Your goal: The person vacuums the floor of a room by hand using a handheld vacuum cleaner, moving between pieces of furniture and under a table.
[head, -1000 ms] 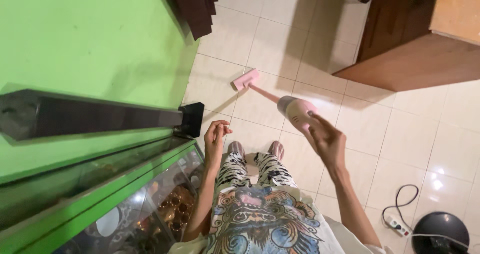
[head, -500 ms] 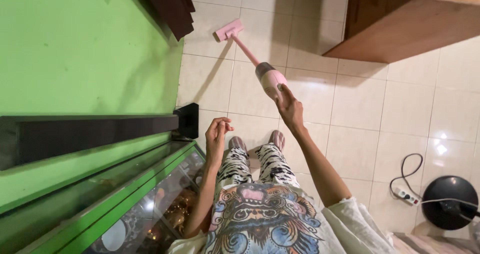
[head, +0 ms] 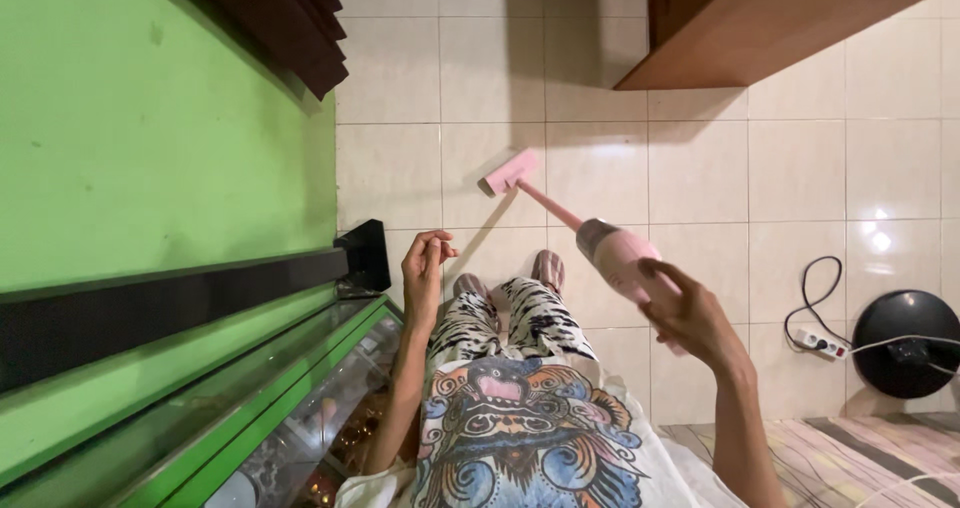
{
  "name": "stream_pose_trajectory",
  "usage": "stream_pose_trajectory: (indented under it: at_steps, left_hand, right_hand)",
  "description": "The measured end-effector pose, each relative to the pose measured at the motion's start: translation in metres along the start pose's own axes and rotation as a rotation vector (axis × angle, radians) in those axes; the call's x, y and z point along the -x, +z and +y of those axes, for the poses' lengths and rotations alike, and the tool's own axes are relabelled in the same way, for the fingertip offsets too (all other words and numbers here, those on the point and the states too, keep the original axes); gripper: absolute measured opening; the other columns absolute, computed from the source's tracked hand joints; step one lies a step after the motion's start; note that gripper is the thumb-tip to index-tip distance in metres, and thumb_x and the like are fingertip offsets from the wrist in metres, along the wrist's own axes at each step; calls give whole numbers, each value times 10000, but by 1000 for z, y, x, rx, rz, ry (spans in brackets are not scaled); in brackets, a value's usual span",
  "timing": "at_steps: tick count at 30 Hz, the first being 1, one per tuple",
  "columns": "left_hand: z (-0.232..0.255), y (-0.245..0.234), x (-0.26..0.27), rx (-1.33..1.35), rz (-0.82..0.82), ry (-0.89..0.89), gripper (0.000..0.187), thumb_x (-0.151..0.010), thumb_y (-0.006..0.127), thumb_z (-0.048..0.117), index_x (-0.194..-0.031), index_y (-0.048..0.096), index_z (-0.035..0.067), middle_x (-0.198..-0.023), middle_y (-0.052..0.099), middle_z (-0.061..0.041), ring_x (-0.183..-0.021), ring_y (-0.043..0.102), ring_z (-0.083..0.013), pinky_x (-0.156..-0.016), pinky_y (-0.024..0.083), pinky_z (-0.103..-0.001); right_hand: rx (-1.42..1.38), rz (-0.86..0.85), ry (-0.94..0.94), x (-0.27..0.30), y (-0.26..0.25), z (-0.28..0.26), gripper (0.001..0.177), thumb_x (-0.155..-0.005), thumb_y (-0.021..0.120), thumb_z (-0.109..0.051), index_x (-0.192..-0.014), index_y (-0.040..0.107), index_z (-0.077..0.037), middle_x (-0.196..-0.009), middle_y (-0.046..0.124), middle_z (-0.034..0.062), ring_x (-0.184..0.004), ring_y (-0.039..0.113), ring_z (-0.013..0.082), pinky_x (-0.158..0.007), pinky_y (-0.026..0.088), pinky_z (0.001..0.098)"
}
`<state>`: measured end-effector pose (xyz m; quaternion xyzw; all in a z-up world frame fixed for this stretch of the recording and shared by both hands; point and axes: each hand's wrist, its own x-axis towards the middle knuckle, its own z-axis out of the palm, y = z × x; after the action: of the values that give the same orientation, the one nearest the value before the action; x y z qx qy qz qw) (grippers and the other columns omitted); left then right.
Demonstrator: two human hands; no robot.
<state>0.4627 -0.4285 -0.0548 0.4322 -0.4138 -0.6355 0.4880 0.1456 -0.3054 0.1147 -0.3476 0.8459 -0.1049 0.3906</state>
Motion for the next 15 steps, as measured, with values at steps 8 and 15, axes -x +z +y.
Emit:
stream_pose_trajectory:
  at_steps: [8,15]
  left_hand:
    - [-1,13,-8,-1,-32,-31,248,-1096,459,155,-1057,636,-14,-932,605,-42,-844,572,-107,-895,563,-312]
    - [-7,15,-10,21,-50,-70,240,-1090,465,152,-1042,632,-14,-941,621,-48,-819,576,-111,-871,578,-325]
  right_hand:
    - [-510,49,-55,-28,61,72,546,-869,666,-8,-1392,639,-165,-1018,754,120,-505,501,100,-436,437,298]
    - [-289,341,-769,-164,119,86,572,-910,698,8,-1469,588,-34,-1391,659,212,-1209,665,354,-1008,525,450]
